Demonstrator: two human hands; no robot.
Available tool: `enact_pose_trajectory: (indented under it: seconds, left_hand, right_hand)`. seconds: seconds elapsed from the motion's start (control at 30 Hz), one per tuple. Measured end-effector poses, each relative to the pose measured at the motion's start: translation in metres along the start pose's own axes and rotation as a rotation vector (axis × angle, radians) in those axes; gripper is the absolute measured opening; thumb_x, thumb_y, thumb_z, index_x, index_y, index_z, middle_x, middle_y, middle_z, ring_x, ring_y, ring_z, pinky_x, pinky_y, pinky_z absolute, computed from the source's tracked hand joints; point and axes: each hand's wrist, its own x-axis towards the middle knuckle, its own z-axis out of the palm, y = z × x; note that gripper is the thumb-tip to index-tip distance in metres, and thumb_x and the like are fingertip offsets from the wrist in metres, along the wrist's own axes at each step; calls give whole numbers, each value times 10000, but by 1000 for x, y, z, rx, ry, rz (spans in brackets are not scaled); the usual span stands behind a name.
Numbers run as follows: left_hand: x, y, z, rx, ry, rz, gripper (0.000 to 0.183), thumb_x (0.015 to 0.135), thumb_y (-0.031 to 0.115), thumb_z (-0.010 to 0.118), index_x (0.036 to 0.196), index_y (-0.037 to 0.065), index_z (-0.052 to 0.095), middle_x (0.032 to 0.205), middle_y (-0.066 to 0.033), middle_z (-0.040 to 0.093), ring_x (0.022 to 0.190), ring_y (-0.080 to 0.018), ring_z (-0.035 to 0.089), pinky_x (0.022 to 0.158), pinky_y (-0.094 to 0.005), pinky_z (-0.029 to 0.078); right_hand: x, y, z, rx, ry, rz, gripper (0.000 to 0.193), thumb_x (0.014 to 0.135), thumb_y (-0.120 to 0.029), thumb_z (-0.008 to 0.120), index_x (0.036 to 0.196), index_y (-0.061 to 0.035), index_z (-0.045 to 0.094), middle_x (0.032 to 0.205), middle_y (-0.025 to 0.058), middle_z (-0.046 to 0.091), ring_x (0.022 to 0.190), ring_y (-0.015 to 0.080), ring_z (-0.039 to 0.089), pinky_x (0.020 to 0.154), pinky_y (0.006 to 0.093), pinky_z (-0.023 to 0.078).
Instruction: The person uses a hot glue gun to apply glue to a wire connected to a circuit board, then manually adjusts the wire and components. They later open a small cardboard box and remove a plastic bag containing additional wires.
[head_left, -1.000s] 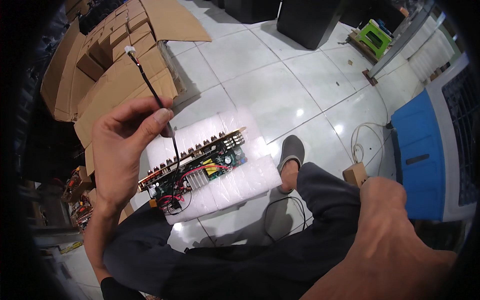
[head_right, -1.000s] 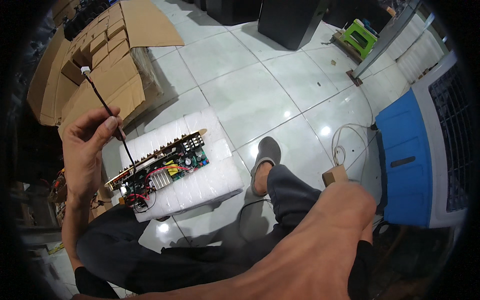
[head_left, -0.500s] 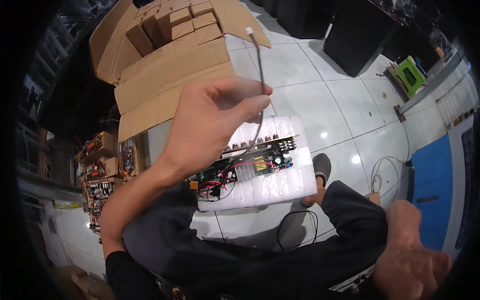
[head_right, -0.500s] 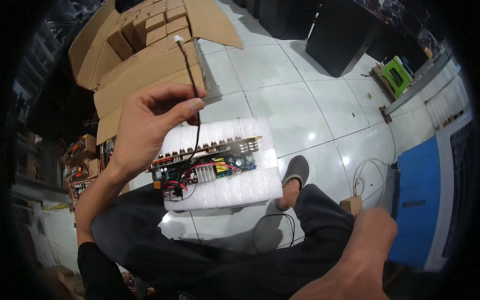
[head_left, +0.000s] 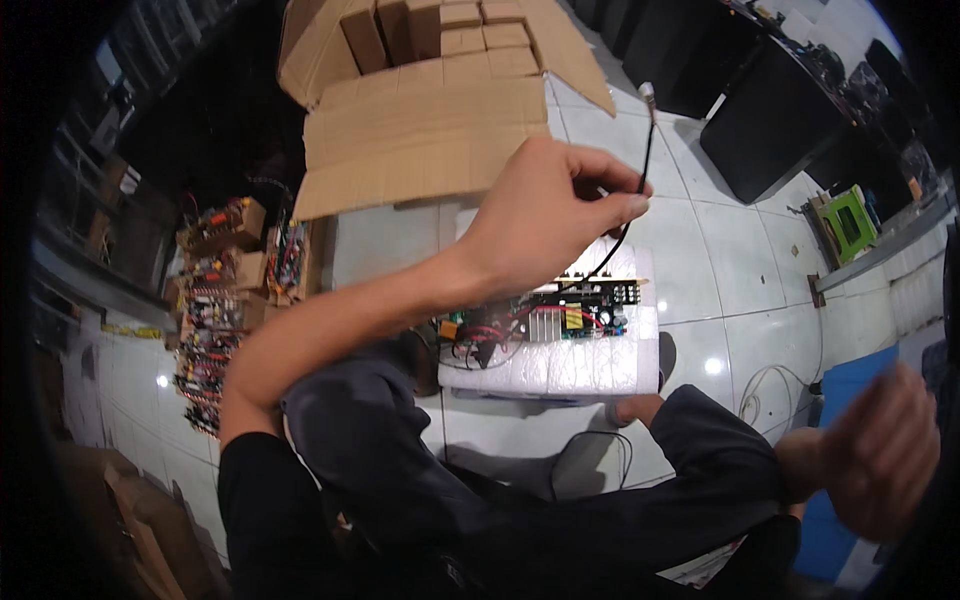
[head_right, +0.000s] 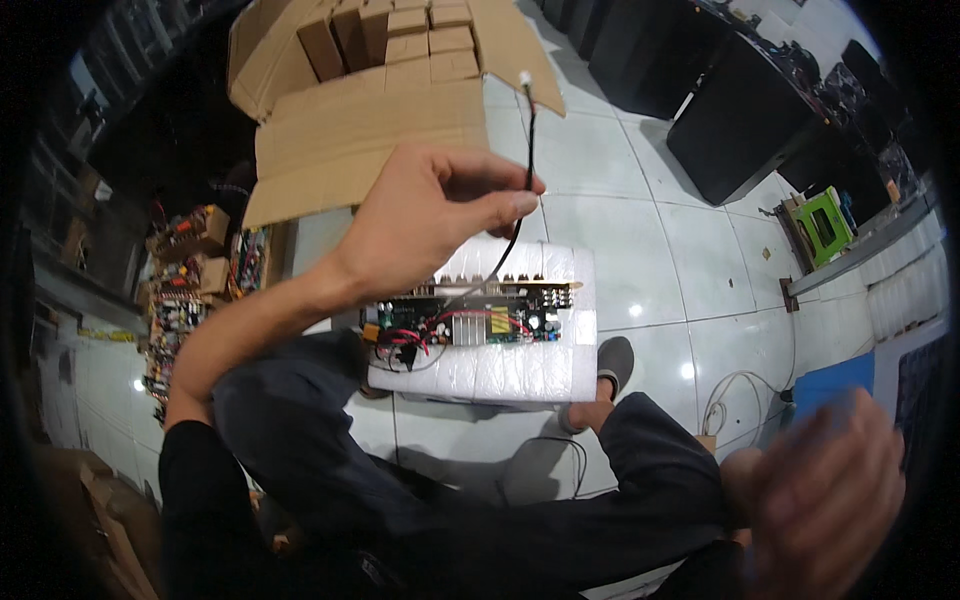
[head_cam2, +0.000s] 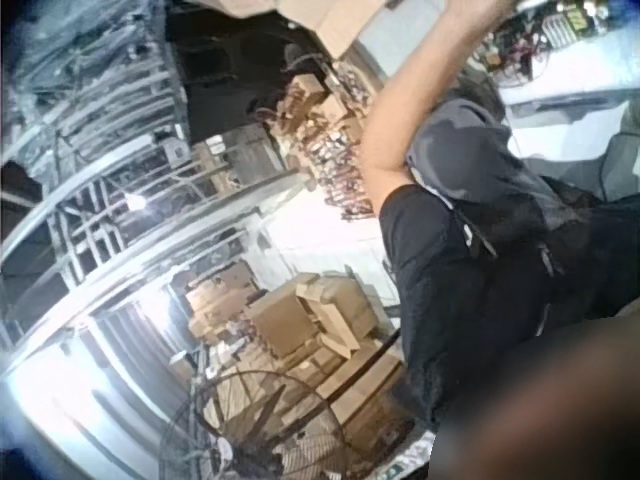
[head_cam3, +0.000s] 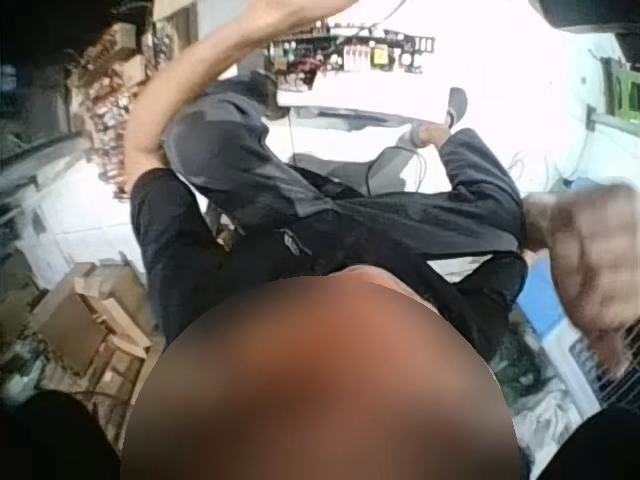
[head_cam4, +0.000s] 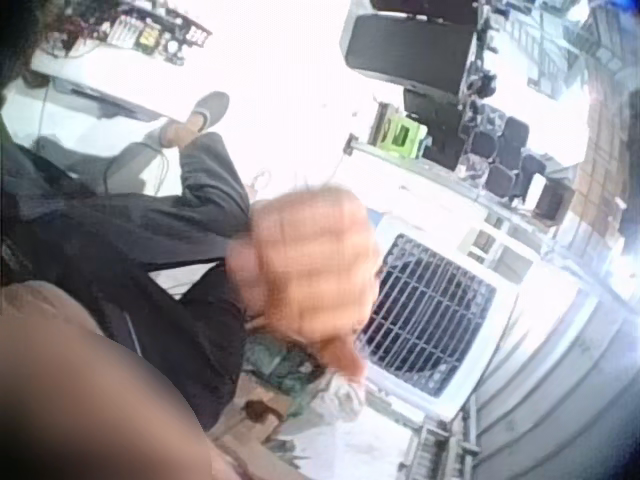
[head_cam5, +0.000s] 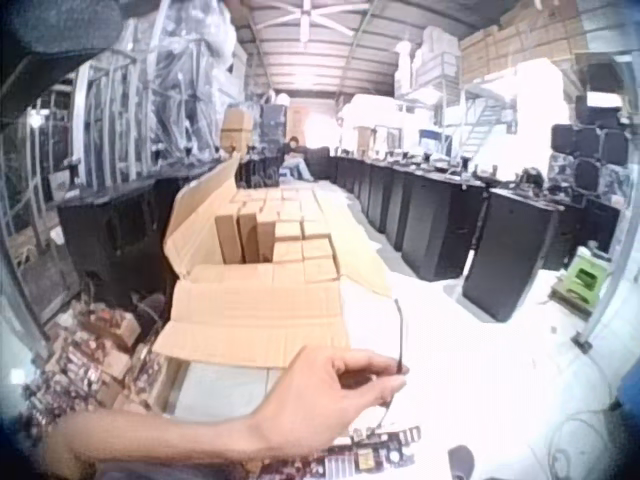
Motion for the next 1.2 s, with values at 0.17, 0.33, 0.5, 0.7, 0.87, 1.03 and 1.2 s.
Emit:
enact_pose_trajectory:
  seconds: [0.17, 0.33, 0.5, 0.7, 0.87, 1.03, 1.2]
  left_hand:
    - [-2, 12, -2, 5, -68, -93, 224, 888, 102, 681, 1039, -63, 697, 926, -82, 705, 801, -94, 628, 753, -250, 536]
    - [-7, 19, -3, 34, -81, -115, 228, 891, 104, 674, 1050, -57, 691, 913, -78, 700, 795, -100, 623, 745, -246, 507]
    - [-6, 17, 4, 51, -98, -106, 226, 904, 114, 665, 1055, -53, 692, 850, -72, 695, 755, -94, 623, 684, -235, 504]
    - [-6, 13, 10, 43, -111, -111, 214, 907, 108, 661, 1048, -49, 695, 833, -65, 695, 759, -90, 615, 686, -236, 497]
    - [-7, 16, 13, -9, -131, -146, 211, 907, 117, 659, 1042, -40, 704, 841, -53, 696, 763, -80, 612, 687, -233, 495]
    - [-7, 12, 10, 50, -130, -78, 203, 906, 116, 658, 1015, -45, 716, 837, -69, 696, 745, -86, 602, 665, -241, 482]
    - [-9, 17, 10, 105, -138, -73, 194, 901, 106, 658, 999, -50, 719, 821, -67, 691, 725, -83, 584, 648, -241, 468]
  right_hand:
    - [-7, 38, 8, -316, 258, 424, 316, 978, -171, 488, 828, 60, 643, 747, 158, 655, 730, 214, 656, 671, 288, 519]
    - [-11, 87, 22, -298, 352, 872, 257, 953, -174, 569, 955, 66, 661, 822, 121, 684, 777, 156, 656, 660, 275, 512]
    - [-23, 110, 27, -189, 356, 988, 234, 930, -168, 640, 1009, 49, 674, 854, 63, 671, 774, 86, 602, 656, 233, 523]
    - [-32, 122, 22, -200, 337, 967, 240, 921, -190, 669, 996, 39, 666, 854, 57, 663, 762, 81, 591, 624, 232, 523]
    - [-26, 120, 23, -215, 363, 964, 230, 911, -184, 680, 981, 34, 661, 845, 62, 665, 775, 81, 606, 623, 232, 530]
    - [-25, 120, 22, -221, 354, 920, 274, 889, -164, 696, 1061, 48, 667, 887, 87, 680, 798, 91, 609, 608, 231, 531]
    - [-30, 123, 23, -204, 328, 900, 246, 856, -144, 727, 1018, 40, 718, 930, 83, 677, 770, 95, 576, 606, 239, 509]
